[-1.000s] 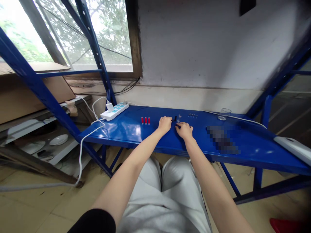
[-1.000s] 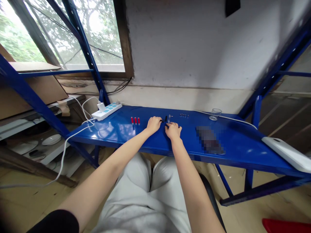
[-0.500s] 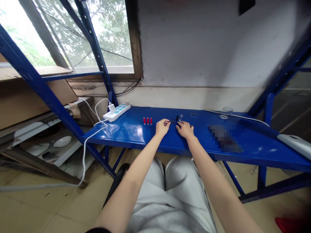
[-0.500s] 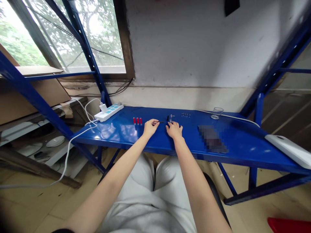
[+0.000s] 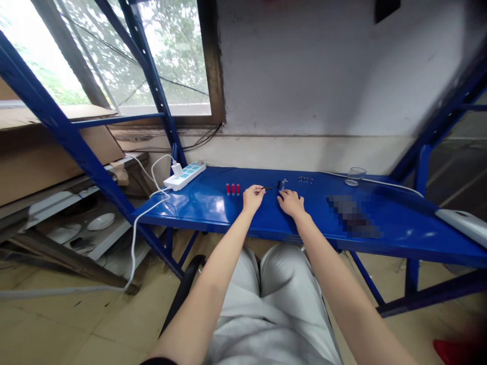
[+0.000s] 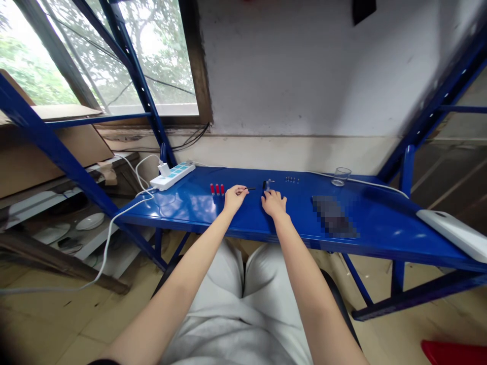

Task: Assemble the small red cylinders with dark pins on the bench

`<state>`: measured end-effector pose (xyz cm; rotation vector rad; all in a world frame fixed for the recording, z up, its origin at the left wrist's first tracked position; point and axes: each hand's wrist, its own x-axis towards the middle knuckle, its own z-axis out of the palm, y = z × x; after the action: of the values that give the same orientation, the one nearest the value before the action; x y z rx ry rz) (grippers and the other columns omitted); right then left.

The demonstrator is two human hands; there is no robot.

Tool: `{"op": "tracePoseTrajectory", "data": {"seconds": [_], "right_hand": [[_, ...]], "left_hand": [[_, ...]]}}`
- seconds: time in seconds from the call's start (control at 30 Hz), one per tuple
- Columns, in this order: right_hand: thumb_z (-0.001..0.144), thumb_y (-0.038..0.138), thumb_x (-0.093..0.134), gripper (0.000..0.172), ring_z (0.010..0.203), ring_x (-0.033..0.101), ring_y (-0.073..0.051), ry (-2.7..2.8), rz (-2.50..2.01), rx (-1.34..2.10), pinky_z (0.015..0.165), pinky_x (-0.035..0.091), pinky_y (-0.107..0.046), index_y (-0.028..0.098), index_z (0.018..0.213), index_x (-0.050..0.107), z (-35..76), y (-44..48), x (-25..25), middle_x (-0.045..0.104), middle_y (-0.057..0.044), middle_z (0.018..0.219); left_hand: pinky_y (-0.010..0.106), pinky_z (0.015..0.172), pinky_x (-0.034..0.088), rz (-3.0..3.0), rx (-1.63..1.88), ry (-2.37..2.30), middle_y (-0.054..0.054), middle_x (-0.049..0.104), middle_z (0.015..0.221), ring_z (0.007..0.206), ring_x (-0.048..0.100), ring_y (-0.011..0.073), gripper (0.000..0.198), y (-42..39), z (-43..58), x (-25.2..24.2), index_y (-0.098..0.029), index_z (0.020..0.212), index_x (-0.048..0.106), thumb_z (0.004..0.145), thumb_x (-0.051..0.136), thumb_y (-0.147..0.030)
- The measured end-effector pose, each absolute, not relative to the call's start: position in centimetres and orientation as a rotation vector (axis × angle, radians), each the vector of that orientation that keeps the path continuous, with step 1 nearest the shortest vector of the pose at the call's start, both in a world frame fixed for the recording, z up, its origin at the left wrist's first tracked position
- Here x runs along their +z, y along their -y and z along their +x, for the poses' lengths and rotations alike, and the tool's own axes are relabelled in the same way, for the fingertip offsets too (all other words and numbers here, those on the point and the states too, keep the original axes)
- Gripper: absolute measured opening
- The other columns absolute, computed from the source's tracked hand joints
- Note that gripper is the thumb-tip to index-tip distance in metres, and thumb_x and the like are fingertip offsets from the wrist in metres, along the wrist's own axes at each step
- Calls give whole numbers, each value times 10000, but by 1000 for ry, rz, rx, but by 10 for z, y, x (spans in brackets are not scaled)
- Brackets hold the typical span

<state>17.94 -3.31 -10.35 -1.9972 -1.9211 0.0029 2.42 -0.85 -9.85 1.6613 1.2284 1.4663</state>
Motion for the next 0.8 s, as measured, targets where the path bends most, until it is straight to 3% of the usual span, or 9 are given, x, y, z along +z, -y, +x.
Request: {"op": "tracePoseTrajectory", "data": {"seconds": [0.17, 0.27, 0.47, 0.8], "right_hand": [[863, 332, 387, 281, 1049, 437, -252, 1956, -1832, -61, 832, 348, -424, 217, 997, 605, 177, 37, -100, 582, -90, 1085], [840, 312, 421, 207, 907, 489, -222, 1907, -1699, -79, 774, 367, -349, 188, 859, 586, 178, 35, -100, 607, -85, 915], [843, 268, 367, 168, 737, 533, -181, 1762, -1468, 70, 644, 378, -268, 191, 919, 495, 180, 32, -101, 588, -60, 784], [866, 346, 334, 208, 624, 551, -152, 1680, -1380, 160, 610, 386, -242, 195, 910, 470, 178, 37, -97, 598, -42, 708]], "left_hand": [[247, 692, 502, 1559, 1489, -1166, 100, 687, 761, 718, 652, 143, 140, 6, 22, -101, -101, 849, 627, 738, 586, -176], [251, 696, 504, 1551, 1488, -1152, 102, 687, 757, 718, 654, 145, 132, 4, 22, -102, -101, 844, 623, 738, 586, -171], [260, 704, 505, 1569, 1459, -1164, 104, 688, 766, 743, 658, 155, 118, 3, 23, -103, -104, 833, 626, 737, 585, -160], [262, 723, 500, 1589, 1447, -1239, 99, 690, 768, 734, 655, 146, 124, 3, 21, -103, -107, 846, 629, 746, 565, -144]]}}
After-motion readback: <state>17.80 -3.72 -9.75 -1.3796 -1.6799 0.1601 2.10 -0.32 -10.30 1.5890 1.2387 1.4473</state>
